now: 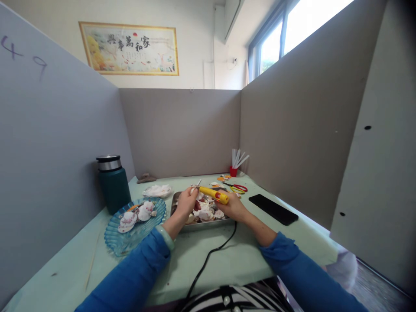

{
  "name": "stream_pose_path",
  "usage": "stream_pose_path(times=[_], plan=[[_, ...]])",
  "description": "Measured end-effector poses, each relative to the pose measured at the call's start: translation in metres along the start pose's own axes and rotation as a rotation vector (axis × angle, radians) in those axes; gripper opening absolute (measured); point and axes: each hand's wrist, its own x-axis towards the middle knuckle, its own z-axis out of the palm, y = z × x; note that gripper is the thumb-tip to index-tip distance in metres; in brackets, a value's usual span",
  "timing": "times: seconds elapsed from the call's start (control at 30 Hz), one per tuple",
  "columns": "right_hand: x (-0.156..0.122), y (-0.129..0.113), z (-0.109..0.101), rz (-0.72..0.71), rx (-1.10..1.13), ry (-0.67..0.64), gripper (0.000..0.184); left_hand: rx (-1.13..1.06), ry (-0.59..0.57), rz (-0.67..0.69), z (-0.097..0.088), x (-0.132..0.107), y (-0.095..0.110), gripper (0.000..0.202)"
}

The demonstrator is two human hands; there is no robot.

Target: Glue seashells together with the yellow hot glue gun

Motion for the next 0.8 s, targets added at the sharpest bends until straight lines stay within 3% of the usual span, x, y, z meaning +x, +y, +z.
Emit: stream_pose_path(times=[0.8], plan=[[0.0002, -0.0040, -0.0007, -0.008, -0.004, 0.017, 0.003, 0.026, -0.006, 0.009, -0.0007, 0.0020, -0.0035, 0.025]])
